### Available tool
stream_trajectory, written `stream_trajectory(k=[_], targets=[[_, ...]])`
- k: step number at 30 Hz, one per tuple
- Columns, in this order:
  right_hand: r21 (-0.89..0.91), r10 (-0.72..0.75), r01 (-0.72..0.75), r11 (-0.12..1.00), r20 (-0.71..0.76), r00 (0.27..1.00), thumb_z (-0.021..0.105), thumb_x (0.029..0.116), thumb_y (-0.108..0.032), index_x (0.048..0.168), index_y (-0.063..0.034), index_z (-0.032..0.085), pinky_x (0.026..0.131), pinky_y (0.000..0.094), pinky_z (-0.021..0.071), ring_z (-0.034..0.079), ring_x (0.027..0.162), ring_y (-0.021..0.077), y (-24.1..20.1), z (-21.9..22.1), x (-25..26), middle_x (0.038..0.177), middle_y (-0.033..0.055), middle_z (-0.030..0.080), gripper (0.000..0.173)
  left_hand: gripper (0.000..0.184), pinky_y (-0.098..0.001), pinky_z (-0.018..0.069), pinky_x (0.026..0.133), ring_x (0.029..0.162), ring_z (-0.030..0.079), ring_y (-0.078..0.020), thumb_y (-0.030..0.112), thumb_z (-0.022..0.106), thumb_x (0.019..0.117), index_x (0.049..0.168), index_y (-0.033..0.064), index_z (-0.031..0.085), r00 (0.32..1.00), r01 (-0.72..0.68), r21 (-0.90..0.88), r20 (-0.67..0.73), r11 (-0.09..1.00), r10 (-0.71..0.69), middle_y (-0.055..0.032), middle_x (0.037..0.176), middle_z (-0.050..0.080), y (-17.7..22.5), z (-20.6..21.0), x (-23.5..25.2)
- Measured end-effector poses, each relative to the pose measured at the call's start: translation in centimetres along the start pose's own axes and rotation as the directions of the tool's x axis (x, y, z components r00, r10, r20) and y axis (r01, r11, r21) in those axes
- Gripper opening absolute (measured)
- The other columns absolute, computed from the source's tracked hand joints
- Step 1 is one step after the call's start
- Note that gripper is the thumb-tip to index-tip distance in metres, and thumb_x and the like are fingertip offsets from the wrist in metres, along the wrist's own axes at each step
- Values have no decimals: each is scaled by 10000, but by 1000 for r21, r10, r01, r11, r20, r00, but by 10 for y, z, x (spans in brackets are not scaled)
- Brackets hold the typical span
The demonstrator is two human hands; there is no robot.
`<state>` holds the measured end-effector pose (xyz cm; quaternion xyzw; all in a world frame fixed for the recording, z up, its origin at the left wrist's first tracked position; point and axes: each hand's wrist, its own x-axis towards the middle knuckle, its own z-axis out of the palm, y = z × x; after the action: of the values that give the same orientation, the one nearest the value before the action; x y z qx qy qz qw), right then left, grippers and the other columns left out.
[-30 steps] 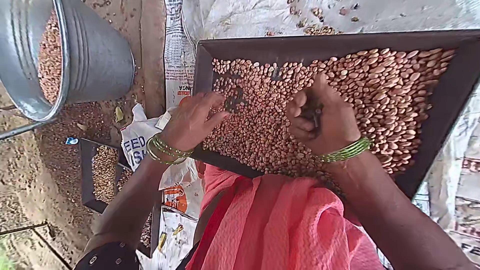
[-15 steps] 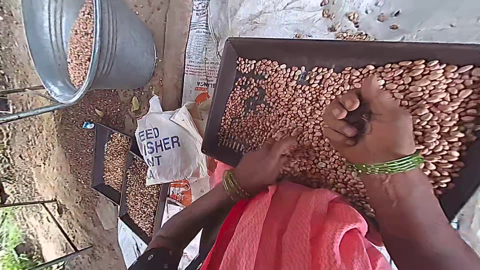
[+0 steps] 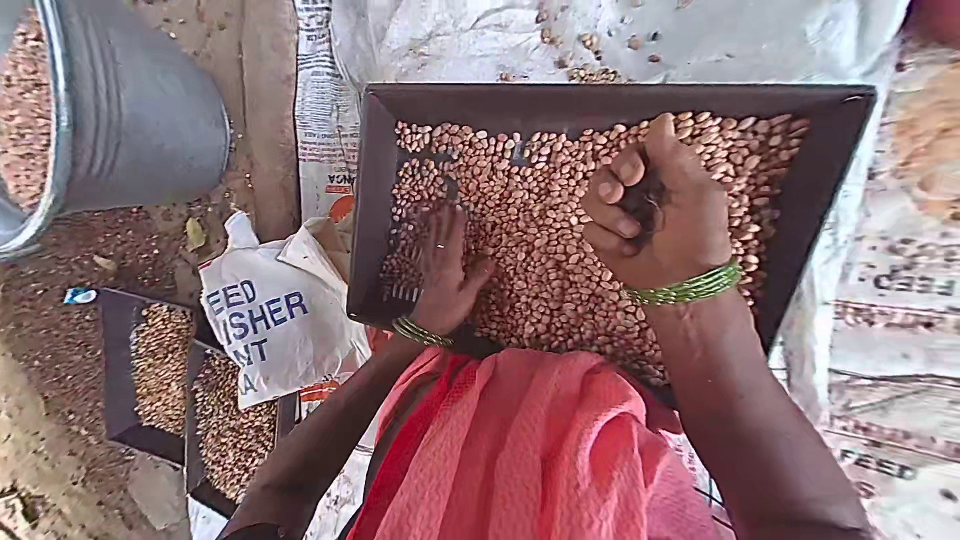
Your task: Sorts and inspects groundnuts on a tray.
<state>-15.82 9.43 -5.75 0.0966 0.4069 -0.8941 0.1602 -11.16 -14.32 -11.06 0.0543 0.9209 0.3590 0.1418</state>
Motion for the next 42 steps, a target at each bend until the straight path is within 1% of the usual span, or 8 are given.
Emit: stream_trajectory(k=[5,9,12,17,21,26,33,42], targets=[[16,-54,54,998,-37,998,160,1127,-420,736,-239,526,403,121,327,399,436,-20,-9,-3,1,623,-107,546,566,727,-738,145,1179,1577,134,-393,503,569,989,1575,99,421,869,-197,-213,415,957,271,-113,1707,223,70,13,-20],[58,-81,81,995,-7,997,151,1129,-426,747,-230,526,400,118,346,422,440,-13,-11,-10,2,630,-97,541,571,468,-661,186,1214,1560,229,-370,371,569,1043,1466,171,589,702,-295,-379,537,877,468,-103,1647,373,80,-26,-35],[62,-79,78,995,10,997,144,1128,-435,716,-225,512,391,127,340,419,433,-1,-10,-12,4,615,-87,530,591,407,-528,273,1233,1515,363,-265,362,507,1069,1372,141,668,734,-299,-334,518,894,439,-86,1566,498,60,-54,-31],[21,-95,95,995,31,995,183,1126,-445,652,-244,492,387,135,334,401,417,-3,-6,-10,5,563,-106,492,601,419,-491,358,1190,1502,366,-288,230,553,1028,1413,72,608,998,-37,-72,53,997,41,-143,1617,397,4,-72,17],[51,-56,56,997,-14,998,149,1122,-462,666,-223,479,377,140,317,361,395,8,-5,-8,4,551,-88,463,611,626,-523,287,1217,1542,263,-343,189,586,1033,1592,46,343,971,60,-24,-231,998,-64,-136,1717,156,-23,-54,73],[56,-59,61,997,-37,998,130,1120,-461,655,-213,485,381,135,321,365,391,6,-7,-8,4,546,-85,469,636,354,-473,447,1109,1307,545,-341,181,551,1032,1334,5,609,891,-102,-31,-448,994,77,-237,1388,564,-20,-12,131],[23,-79,81,996,-58,995,136,1118,-465,634,-230,494,388,131,317,373,401,-9,-12,-8,1,541,-106,470,646,253,-606,390,1075,1282,550,-365,157,647,968,1188,65,733,947,-320,-61,6,945,321,-147,1331,644,74,40,108],[-19,-98,98,995,-19,995,165,1088,-576,600,-228,469,371,160,320,371,382,19,-16,-18,6,509,-91,438,672,379,-790,319,1029,1434,373,-512,353,665,949,1299,212,705,695,-525,-102,522,845,495,-165,1456,572,66,6,15]])
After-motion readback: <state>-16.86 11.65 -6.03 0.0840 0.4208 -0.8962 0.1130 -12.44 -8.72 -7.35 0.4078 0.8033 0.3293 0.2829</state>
